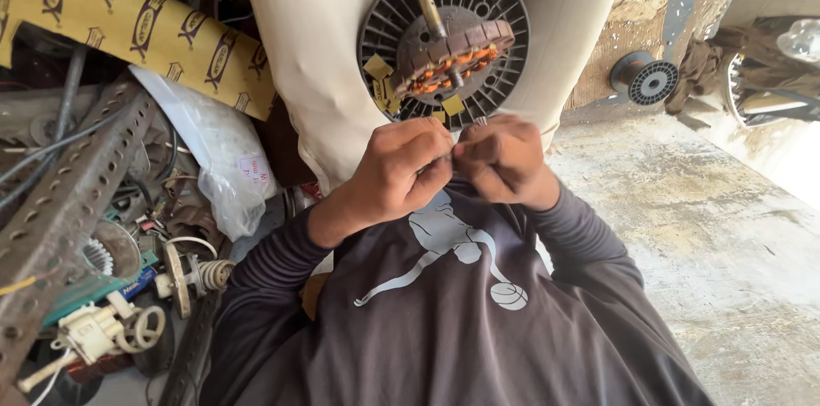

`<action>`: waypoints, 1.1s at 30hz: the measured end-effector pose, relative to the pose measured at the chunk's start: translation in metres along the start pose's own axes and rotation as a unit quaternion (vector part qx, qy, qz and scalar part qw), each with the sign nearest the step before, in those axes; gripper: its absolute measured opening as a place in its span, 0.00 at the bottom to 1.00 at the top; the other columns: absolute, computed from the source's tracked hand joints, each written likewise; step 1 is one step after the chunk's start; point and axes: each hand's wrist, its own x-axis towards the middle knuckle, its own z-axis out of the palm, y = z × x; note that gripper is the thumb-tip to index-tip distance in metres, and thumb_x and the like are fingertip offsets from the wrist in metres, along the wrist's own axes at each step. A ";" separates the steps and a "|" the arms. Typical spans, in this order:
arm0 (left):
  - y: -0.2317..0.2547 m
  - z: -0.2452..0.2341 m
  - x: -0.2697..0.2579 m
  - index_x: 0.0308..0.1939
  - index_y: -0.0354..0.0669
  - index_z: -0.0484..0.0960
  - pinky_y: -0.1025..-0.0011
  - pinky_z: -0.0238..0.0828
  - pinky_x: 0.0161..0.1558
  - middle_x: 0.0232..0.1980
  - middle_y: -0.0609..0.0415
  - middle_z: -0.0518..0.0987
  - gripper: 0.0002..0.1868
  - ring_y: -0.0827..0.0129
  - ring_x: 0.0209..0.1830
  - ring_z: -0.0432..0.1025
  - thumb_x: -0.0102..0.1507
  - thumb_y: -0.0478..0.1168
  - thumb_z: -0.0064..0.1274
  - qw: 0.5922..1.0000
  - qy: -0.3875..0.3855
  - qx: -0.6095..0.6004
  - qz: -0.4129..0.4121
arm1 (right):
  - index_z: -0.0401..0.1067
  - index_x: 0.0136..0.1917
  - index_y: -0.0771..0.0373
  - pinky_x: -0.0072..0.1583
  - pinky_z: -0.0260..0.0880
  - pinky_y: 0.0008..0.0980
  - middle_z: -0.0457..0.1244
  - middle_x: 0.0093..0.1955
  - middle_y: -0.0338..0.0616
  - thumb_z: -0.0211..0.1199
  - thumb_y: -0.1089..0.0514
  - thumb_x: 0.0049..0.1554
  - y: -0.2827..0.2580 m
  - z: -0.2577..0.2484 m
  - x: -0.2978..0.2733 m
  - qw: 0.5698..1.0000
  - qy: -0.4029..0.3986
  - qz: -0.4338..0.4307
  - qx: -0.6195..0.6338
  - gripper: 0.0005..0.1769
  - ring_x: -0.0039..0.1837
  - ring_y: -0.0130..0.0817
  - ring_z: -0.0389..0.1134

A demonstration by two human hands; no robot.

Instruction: The person sits on the floor and repeatedly inserts small rectangular pieces into slots on a motor rotor. They use a wooden stick to push the pieces into place and adjust them with their fingers.

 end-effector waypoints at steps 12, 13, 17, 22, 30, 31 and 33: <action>-0.013 -0.021 0.028 0.47 0.34 0.76 0.65 0.72 0.41 0.42 0.49 0.81 0.07 0.62 0.37 0.76 0.69 0.30 0.58 0.997 0.033 0.068 -0.003 | 0.76 0.42 0.72 0.43 0.79 0.34 0.69 0.40 0.50 0.73 0.69 0.49 0.019 -0.016 0.030 0.953 0.127 -0.145 -0.234 0.08 0.40 0.40 0.74; -0.019 -0.021 0.034 0.48 0.35 0.77 0.62 0.72 0.44 0.42 0.48 0.81 0.07 0.59 0.39 0.76 0.69 0.33 0.58 0.989 0.084 0.117 0.036 | 0.76 0.42 0.73 0.43 0.77 0.34 0.69 0.40 0.51 0.74 0.69 0.50 0.021 -0.013 0.029 0.951 0.173 -0.090 -0.240 0.09 0.40 0.40 0.74; -0.027 -0.021 0.045 0.64 0.36 0.71 0.60 0.69 0.66 0.58 0.43 0.80 0.17 0.49 0.62 0.73 0.77 0.43 0.47 0.992 0.079 0.101 -0.015 | 0.74 0.42 0.73 0.44 0.73 0.31 0.68 0.41 0.52 0.75 0.67 0.52 0.029 0.011 0.031 0.918 0.312 0.036 -0.243 0.11 0.42 0.38 0.72; -0.039 -0.018 0.044 0.71 0.36 0.68 0.62 0.69 0.73 0.64 0.42 0.79 0.21 0.54 0.68 0.75 0.79 0.46 0.42 0.997 0.054 -0.022 -0.060 | 0.72 0.42 0.71 0.41 0.68 0.27 0.67 0.40 0.51 0.75 0.67 0.55 0.028 0.019 0.030 0.908 0.332 0.100 -0.236 0.11 0.41 0.34 0.70; -0.051 -0.007 0.042 0.70 0.37 0.67 0.61 0.72 0.71 0.67 0.42 0.77 0.22 0.54 0.67 0.75 0.78 0.45 0.47 0.997 0.067 0.003 -0.035 | 0.73 0.45 0.72 0.41 0.63 0.22 0.67 0.40 0.45 0.75 0.65 0.58 0.017 0.010 0.036 0.919 0.327 0.198 -0.095 0.11 0.39 0.26 0.67; -0.052 -0.008 0.041 0.70 0.37 0.67 0.60 0.71 0.71 0.67 0.43 0.78 0.22 0.54 0.67 0.75 0.77 0.46 0.48 0.997 0.063 0.009 -0.037 | 0.73 0.45 0.72 0.41 0.63 0.22 0.67 0.39 0.46 0.75 0.65 0.58 0.017 0.011 0.036 0.918 0.327 0.197 -0.107 0.11 0.39 0.27 0.68; -0.053 -0.009 0.040 0.70 0.37 0.67 0.59 0.71 0.72 0.67 0.43 0.78 0.22 0.53 0.67 0.75 0.77 0.46 0.48 0.997 0.057 0.021 -0.040 | 0.74 0.46 0.72 0.42 0.64 0.23 0.67 0.39 0.47 0.75 0.66 0.59 0.016 0.014 0.035 0.915 0.331 0.199 -0.120 0.10 0.40 0.28 0.68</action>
